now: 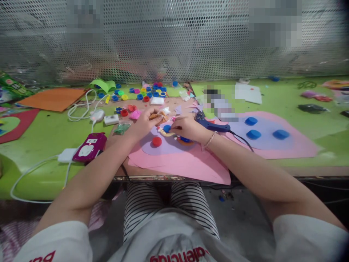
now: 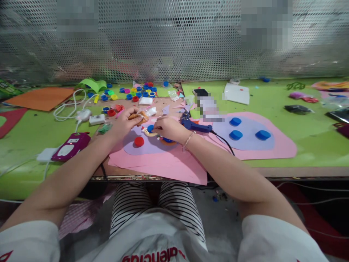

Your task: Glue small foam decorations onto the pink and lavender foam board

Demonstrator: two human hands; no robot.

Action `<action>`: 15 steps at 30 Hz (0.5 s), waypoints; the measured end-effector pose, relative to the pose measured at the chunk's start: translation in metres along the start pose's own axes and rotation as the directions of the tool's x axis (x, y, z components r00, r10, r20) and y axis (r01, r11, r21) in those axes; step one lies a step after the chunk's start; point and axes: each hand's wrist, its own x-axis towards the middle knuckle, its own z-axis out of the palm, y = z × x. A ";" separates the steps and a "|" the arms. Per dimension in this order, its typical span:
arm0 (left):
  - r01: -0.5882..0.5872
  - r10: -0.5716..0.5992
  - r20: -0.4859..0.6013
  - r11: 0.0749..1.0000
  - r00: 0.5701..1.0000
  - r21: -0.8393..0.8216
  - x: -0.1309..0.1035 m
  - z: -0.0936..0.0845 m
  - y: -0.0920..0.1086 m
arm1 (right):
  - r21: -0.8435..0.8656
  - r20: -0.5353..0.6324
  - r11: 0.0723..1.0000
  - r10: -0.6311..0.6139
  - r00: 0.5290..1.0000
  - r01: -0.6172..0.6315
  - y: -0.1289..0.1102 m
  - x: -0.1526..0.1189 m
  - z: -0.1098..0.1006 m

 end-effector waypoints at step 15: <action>0.017 -0.017 -0.001 1.000 1.000 -0.023 0.000 0.001 0.000 | -0.028 0.073 0.996 -0.083 0.994 0.085 0.001 -0.003 0.000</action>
